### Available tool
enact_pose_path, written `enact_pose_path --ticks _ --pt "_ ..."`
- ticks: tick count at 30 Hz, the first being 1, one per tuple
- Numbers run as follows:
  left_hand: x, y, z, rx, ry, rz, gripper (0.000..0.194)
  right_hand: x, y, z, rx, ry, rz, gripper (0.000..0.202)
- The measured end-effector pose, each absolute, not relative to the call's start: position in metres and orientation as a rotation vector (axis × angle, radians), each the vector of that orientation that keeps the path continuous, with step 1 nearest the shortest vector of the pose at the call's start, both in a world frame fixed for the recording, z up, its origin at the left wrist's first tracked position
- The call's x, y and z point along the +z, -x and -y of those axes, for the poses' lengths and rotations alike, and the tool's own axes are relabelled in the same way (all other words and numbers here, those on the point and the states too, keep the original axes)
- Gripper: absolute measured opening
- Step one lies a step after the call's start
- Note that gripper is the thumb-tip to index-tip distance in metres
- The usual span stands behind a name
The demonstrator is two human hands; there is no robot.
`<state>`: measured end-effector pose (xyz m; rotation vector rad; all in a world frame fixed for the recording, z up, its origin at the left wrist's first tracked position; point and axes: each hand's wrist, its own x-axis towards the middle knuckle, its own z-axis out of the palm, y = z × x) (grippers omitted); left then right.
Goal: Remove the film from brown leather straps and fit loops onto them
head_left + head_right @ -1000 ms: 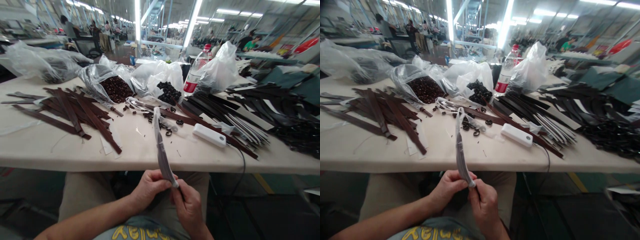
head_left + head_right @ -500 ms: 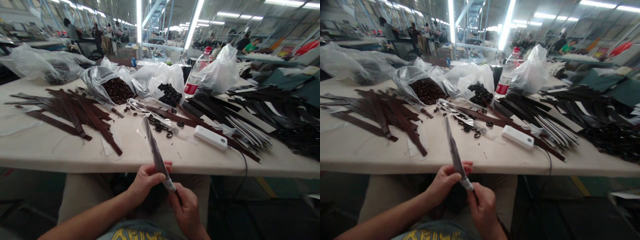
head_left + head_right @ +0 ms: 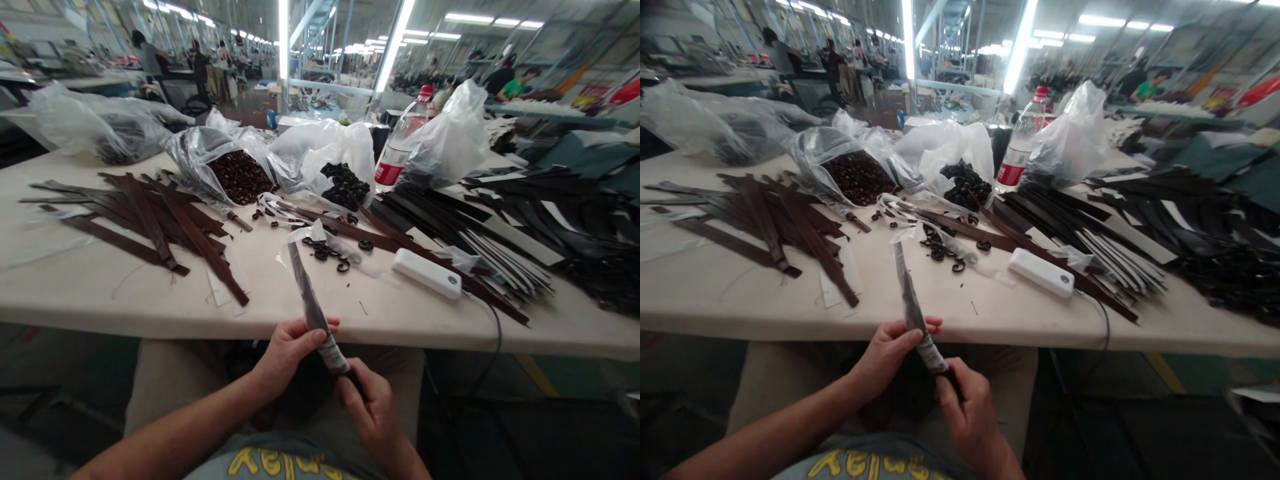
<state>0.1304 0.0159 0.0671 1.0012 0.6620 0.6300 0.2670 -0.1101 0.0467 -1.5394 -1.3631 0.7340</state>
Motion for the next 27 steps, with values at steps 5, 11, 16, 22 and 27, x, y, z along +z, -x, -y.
enact_pose_path --ticks 5,11,16,22,27 --pt "0.064 -0.133 -0.019 0.615 -0.970 -0.680 0.033 0.057 -0.267 0.107 0.989 1.459 1.271 0.037" --pt "0.063 -0.138 -0.004 0.557 -0.941 -0.633 0.030 0.057 -0.256 0.098 1.038 1.496 1.106 0.033" --pt "0.066 -0.139 -0.012 0.601 -0.848 -0.611 0.035 0.055 -0.256 0.095 0.910 1.519 1.159 0.034" --pt "0.062 -0.142 -0.014 0.600 -0.882 -0.640 0.028 0.051 -0.261 0.093 0.769 1.574 1.186 0.033" --pt "0.059 -0.142 -0.008 0.570 -0.894 -0.680 0.029 0.047 -0.257 0.093 0.744 1.575 1.211 0.032"
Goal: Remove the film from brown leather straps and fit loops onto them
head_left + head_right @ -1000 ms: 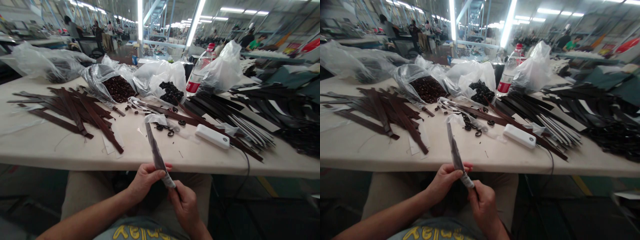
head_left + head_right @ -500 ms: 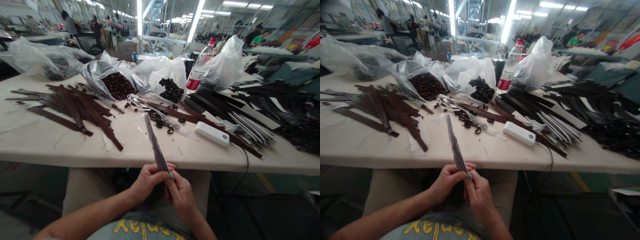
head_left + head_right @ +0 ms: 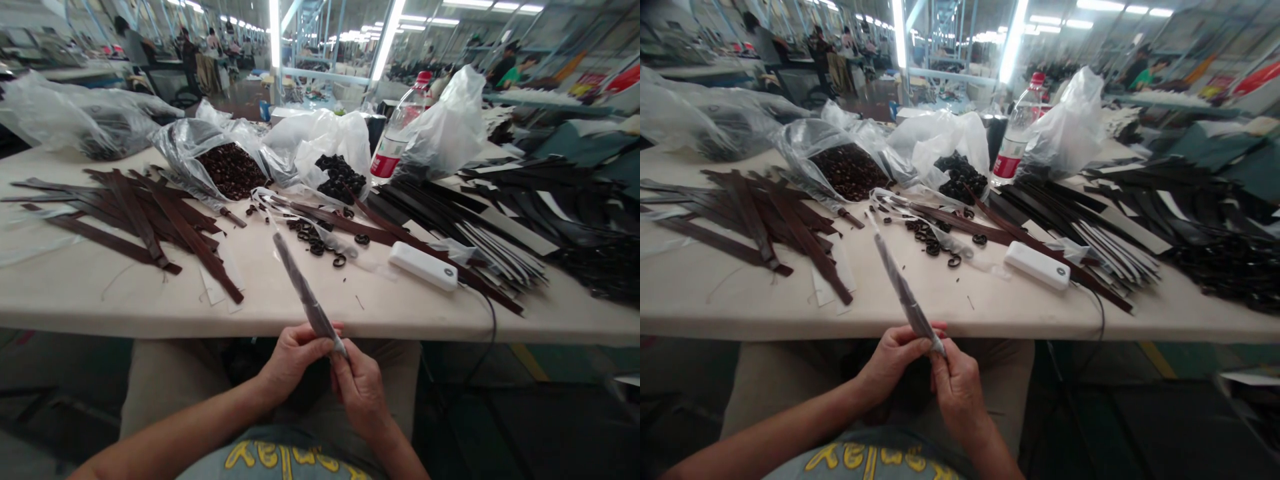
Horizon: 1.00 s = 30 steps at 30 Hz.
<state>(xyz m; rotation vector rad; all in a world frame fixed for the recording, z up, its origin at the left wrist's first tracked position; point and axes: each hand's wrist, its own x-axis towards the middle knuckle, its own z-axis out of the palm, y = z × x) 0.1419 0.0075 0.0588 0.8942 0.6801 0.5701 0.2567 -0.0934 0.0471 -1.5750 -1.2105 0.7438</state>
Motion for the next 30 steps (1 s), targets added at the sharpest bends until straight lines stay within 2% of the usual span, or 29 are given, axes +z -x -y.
enact_pose_path --ticks 9,14,22,30 --pt "0.055 -0.142 -0.007 0.556 -0.863 -0.671 0.029 0.045 -0.254 0.091 0.688 1.563 1.231 0.032" --pt "0.060 -0.143 -0.015 0.583 -0.786 -0.703 0.038 0.042 -0.254 0.095 0.699 1.572 1.238 0.030" --pt "0.049 -0.142 -0.004 0.528 -0.821 -0.665 0.034 0.046 -0.256 0.094 0.587 1.603 1.276 0.031" --pt "0.057 -0.142 -0.014 0.586 -0.698 -0.663 0.039 0.043 -0.256 0.096 0.631 1.612 1.320 0.029"
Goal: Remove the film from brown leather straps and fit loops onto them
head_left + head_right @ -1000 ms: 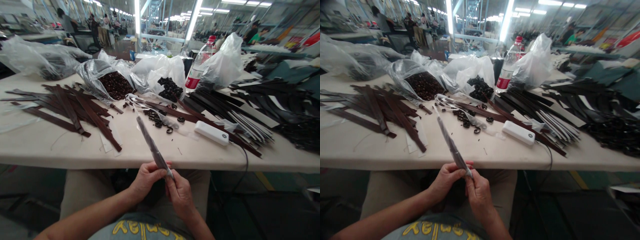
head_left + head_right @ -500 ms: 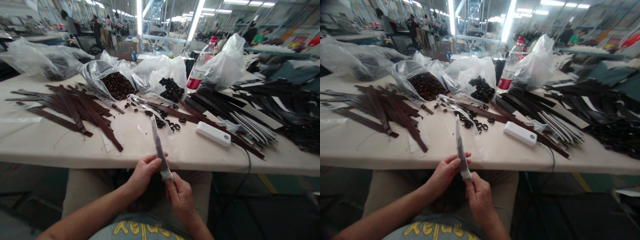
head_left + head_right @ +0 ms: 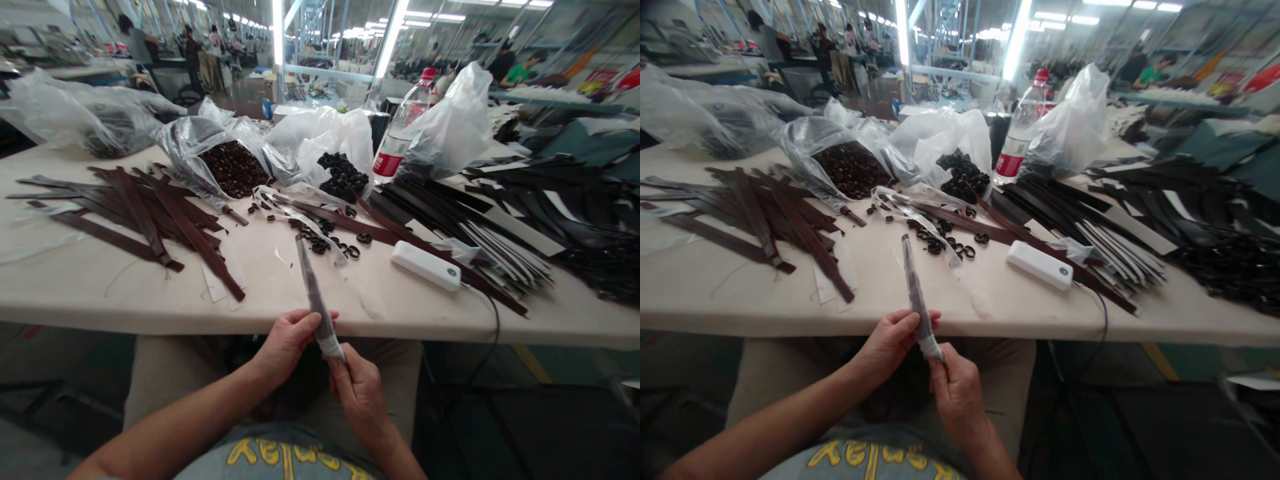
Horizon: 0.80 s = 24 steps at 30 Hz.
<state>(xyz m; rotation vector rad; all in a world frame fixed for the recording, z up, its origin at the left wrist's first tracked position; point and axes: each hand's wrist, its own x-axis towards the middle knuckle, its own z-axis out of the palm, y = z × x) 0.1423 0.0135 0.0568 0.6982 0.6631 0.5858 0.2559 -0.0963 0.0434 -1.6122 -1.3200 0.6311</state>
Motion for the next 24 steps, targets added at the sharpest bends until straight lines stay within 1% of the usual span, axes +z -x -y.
enact_pose_path --ticks 5,11,16,20,24 --pt "0.054 -0.139 -0.004 0.544 -0.805 -0.664 0.033 0.041 -0.255 0.096 0.560 1.612 1.318 0.030" --pt "0.063 -0.143 -0.020 0.638 -0.746 -0.679 0.039 0.041 -0.256 0.097 0.610 1.623 1.357 0.028" --pt "0.057 -0.141 -0.008 0.540 -0.795 -0.659 0.037 0.044 -0.258 0.097 0.513 1.623 1.361 0.030" --pt "0.053 -0.138 -0.004 0.542 -0.818 -0.709 0.037 0.043 -0.256 0.097 0.550 1.610 1.360 0.030" --pt "0.062 -0.142 -0.019 0.563 -0.780 -0.672 0.040 0.044 -0.256 0.098 0.586 1.603 1.395 0.027"
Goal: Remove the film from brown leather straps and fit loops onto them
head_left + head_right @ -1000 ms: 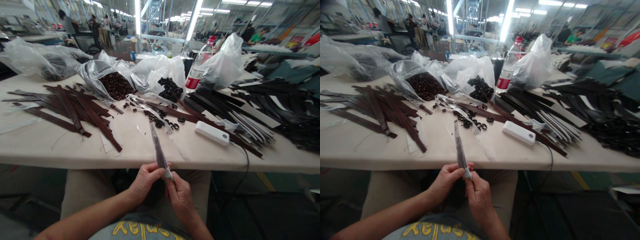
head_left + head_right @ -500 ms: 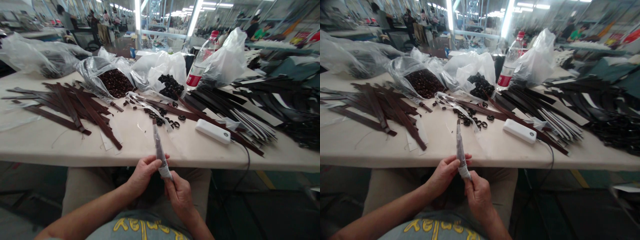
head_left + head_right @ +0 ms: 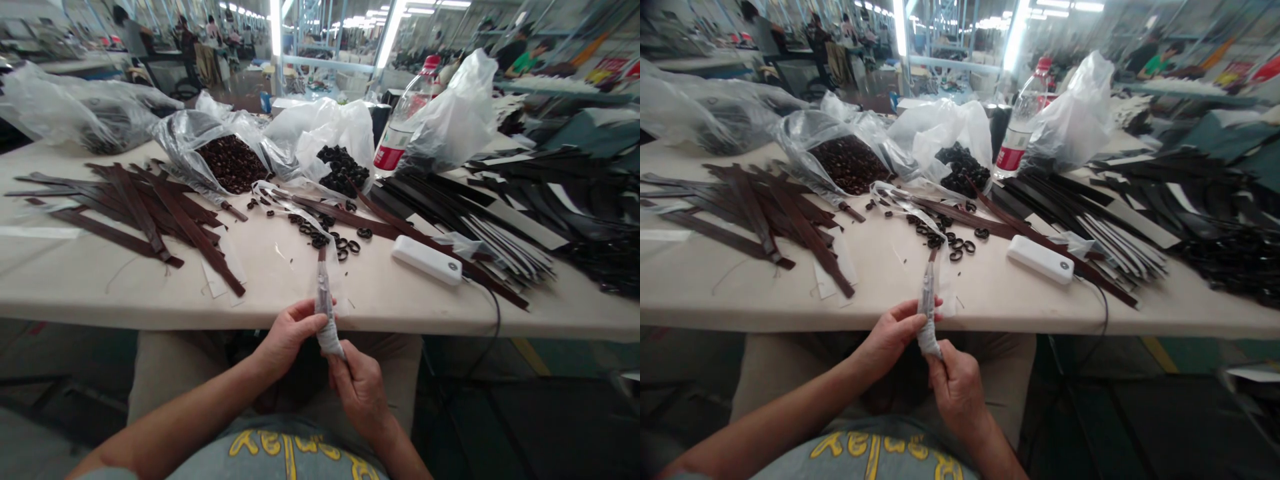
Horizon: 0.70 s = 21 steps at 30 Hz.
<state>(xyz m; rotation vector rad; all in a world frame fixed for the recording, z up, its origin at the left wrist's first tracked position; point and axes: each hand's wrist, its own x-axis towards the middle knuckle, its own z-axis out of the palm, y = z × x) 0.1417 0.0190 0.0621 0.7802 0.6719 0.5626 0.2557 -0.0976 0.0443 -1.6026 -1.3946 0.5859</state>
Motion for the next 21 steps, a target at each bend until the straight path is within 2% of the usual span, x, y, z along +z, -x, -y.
enact_pose_path --ticks 14,19,21 --pt "0.055 -0.136 -0.002 0.483 -0.776 -0.622 0.039 0.040 -0.250 0.099 0.582 1.585 1.390 0.031" --pt "0.066 -0.137 -0.018 0.577 -0.661 -0.612 0.042 0.042 -0.250 0.099 0.611 1.569 1.424 0.032" --pt "0.069 -0.138 -0.022 0.604 -0.598 -0.603 0.038 0.041 -0.251 0.100 0.615 1.562 1.428 0.030"
